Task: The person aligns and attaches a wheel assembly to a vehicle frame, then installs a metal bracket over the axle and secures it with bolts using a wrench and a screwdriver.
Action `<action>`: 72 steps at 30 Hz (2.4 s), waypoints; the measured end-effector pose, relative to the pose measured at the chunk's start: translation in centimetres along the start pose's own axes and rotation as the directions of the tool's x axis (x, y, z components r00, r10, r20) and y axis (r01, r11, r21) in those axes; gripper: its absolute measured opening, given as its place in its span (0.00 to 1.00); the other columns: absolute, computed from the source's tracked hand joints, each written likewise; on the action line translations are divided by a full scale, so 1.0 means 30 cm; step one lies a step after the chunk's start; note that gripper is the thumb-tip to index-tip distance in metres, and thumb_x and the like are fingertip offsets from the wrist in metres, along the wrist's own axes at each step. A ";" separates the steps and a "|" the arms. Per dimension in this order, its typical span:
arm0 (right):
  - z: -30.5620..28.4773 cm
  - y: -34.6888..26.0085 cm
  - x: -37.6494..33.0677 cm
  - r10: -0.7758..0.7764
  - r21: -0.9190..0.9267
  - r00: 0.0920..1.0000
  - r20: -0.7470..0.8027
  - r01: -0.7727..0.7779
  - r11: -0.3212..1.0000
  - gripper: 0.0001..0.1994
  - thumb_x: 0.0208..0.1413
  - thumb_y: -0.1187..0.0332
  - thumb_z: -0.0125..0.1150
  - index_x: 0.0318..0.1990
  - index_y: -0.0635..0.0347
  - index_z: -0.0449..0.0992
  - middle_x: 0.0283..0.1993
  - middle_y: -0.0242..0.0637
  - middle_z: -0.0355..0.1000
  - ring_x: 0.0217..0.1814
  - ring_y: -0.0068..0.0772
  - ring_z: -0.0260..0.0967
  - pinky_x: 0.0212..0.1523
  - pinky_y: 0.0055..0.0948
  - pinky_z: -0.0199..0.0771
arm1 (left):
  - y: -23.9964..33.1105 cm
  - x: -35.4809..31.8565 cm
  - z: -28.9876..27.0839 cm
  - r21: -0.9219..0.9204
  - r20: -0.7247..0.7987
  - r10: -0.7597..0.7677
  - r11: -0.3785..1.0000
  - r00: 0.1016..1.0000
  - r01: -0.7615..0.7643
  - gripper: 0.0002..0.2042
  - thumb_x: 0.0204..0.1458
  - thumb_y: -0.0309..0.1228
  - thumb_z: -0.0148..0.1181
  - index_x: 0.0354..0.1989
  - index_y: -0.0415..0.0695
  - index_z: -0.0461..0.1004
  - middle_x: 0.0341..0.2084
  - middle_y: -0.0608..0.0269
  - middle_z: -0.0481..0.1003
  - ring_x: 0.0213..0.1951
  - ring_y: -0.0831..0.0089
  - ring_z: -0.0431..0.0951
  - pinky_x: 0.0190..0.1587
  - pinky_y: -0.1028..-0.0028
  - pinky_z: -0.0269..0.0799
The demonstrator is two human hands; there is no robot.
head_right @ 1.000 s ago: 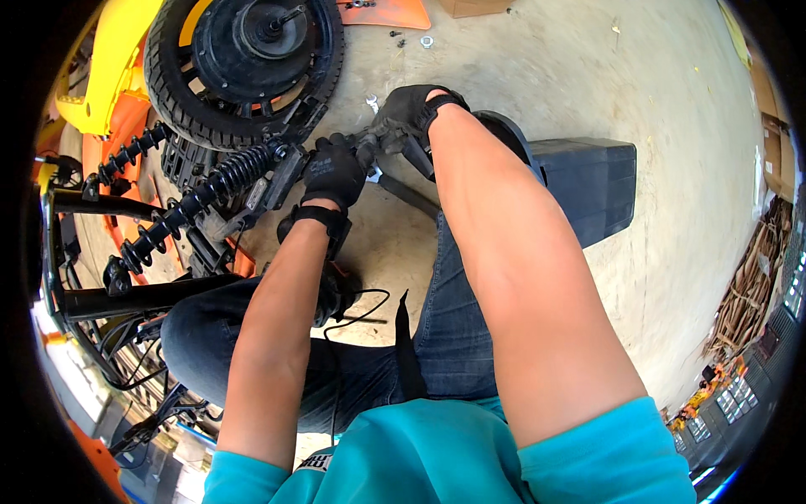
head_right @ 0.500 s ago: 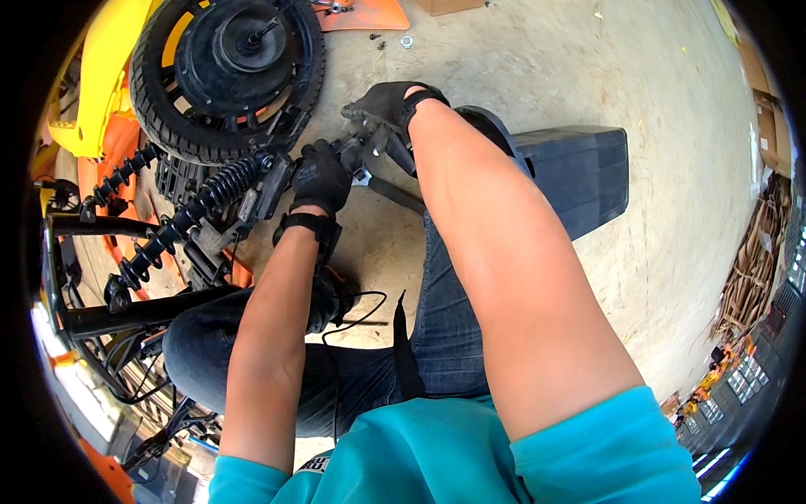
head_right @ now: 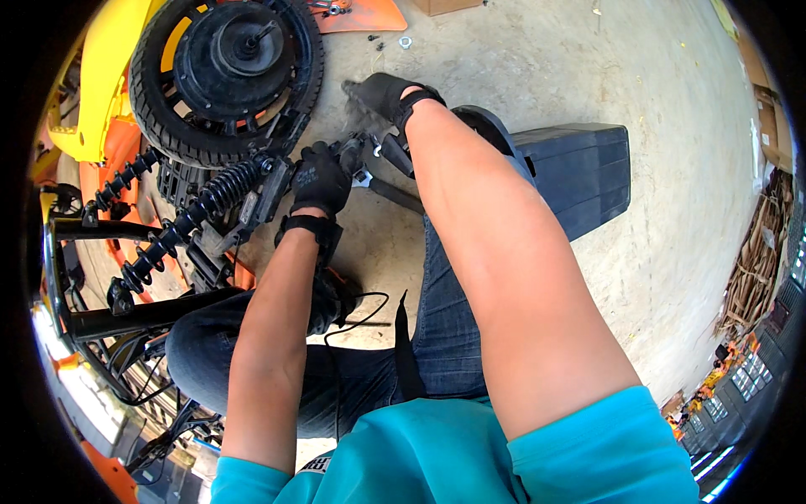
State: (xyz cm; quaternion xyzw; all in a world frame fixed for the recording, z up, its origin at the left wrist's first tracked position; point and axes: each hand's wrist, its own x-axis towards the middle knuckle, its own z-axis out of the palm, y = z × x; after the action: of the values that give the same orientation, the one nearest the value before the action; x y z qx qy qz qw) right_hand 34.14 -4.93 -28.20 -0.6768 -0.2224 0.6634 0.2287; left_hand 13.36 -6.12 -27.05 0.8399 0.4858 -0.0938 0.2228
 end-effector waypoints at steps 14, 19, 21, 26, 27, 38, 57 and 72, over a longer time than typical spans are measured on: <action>0.002 0.014 0.027 0.003 -0.229 0.997 0.074 0.014 0.973 0.33 0.60 0.36 0.49 0.47 0.60 0.78 0.37 0.38 0.78 0.38 0.31 0.74 0.41 0.33 0.77 | -0.003 0.005 0.009 -0.004 0.004 -0.016 1.000 1.000 0.016 0.27 0.57 0.55 0.52 0.46 0.39 0.67 0.43 0.38 0.73 0.44 0.42 0.76 0.45 0.52 0.73; 0.007 -0.007 -0.004 -0.026 0.076 0.993 0.118 0.017 0.997 0.33 0.59 0.35 0.50 0.45 0.61 0.78 0.38 0.38 0.78 0.39 0.30 0.75 0.41 0.33 0.78 | -0.001 0.002 0.011 -0.017 -0.009 -0.034 0.999 0.999 0.034 0.27 0.57 0.56 0.52 0.46 0.40 0.66 0.42 0.39 0.73 0.44 0.42 0.76 0.45 0.52 0.73; 0.012 -0.012 -0.012 0.030 0.117 0.998 0.053 -0.036 0.992 0.33 0.59 0.35 0.49 0.45 0.59 0.80 0.38 0.37 0.77 0.40 0.29 0.74 0.42 0.33 0.78 | 0.001 0.003 0.011 -0.020 0.001 -0.043 0.999 0.999 0.043 0.27 0.57 0.56 0.52 0.46 0.40 0.66 0.42 0.39 0.73 0.44 0.42 0.76 0.45 0.52 0.73; 0.017 -0.007 -0.012 -0.051 -0.357 0.998 0.033 0.059 0.932 0.32 0.60 0.35 0.48 0.43 0.59 0.80 0.33 0.35 0.75 0.33 0.30 0.73 0.39 0.31 0.76 | 0.001 0.002 0.011 0.001 -0.005 -0.025 1.000 1.000 0.025 0.28 0.57 0.56 0.52 0.46 0.40 0.66 0.42 0.38 0.72 0.44 0.41 0.76 0.46 0.51 0.72; 0.013 -0.005 -0.008 -0.055 -0.205 0.998 0.020 0.058 0.977 0.32 0.60 0.36 0.49 0.41 0.59 0.81 0.33 0.36 0.75 0.32 0.30 0.73 0.38 0.31 0.76 | 0.001 0.001 0.011 0.000 -0.009 -0.023 1.000 1.000 0.023 0.28 0.57 0.57 0.52 0.46 0.39 0.66 0.42 0.37 0.72 0.44 0.41 0.76 0.46 0.51 0.72; 0.011 0.007 0.023 -0.027 -0.010 0.999 0.042 0.028 1.000 0.32 0.58 0.34 0.51 0.42 0.60 0.77 0.34 0.33 0.75 0.34 0.33 0.74 0.39 0.34 0.78 | 0.010 -0.004 -0.008 -0.031 0.013 -0.044 0.999 0.999 0.045 0.29 0.57 0.58 0.50 0.45 0.38 0.67 0.41 0.36 0.72 0.44 0.42 0.76 0.46 0.52 0.72; 0.001 0.000 -0.005 -0.080 0.139 0.997 0.025 0.075 0.987 0.31 0.61 0.36 0.48 0.46 0.59 0.75 0.40 0.37 0.76 0.41 0.32 0.76 0.46 0.31 0.77 | 0.009 0.008 0.005 -0.060 0.025 -0.067 0.996 0.997 0.069 0.31 0.53 0.58 0.57 0.46 0.38 0.68 0.43 0.39 0.72 0.44 0.45 0.78 0.46 0.53 0.75; -0.017 -0.011 -0.050 0.005 -0.045 0.995 0.098 -0.001 0.999 0.33 0.59 0.36 0.51 0.44 0.62 0.78 0.40 0.39 0.77 0.36 0.33 0.78 0.40 0.33 0.81 | 0.018 0.011 -0.017 -0.083 0.063 -0.112 0.990 0.992 0.117 0.32 0.56 0.59 0.51 0.49 0.37 0.67 0.45 0.37 0.71 0.46 0.43 0.77 0.46 0.54 0.73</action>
State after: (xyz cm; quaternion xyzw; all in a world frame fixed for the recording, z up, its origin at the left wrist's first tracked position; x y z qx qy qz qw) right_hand 34.62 -5.60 -26.80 -0.6487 -0.2471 0.6910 0.2014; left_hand 13.95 -5.87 -26.57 0.7971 0.5302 -0.1099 0.2672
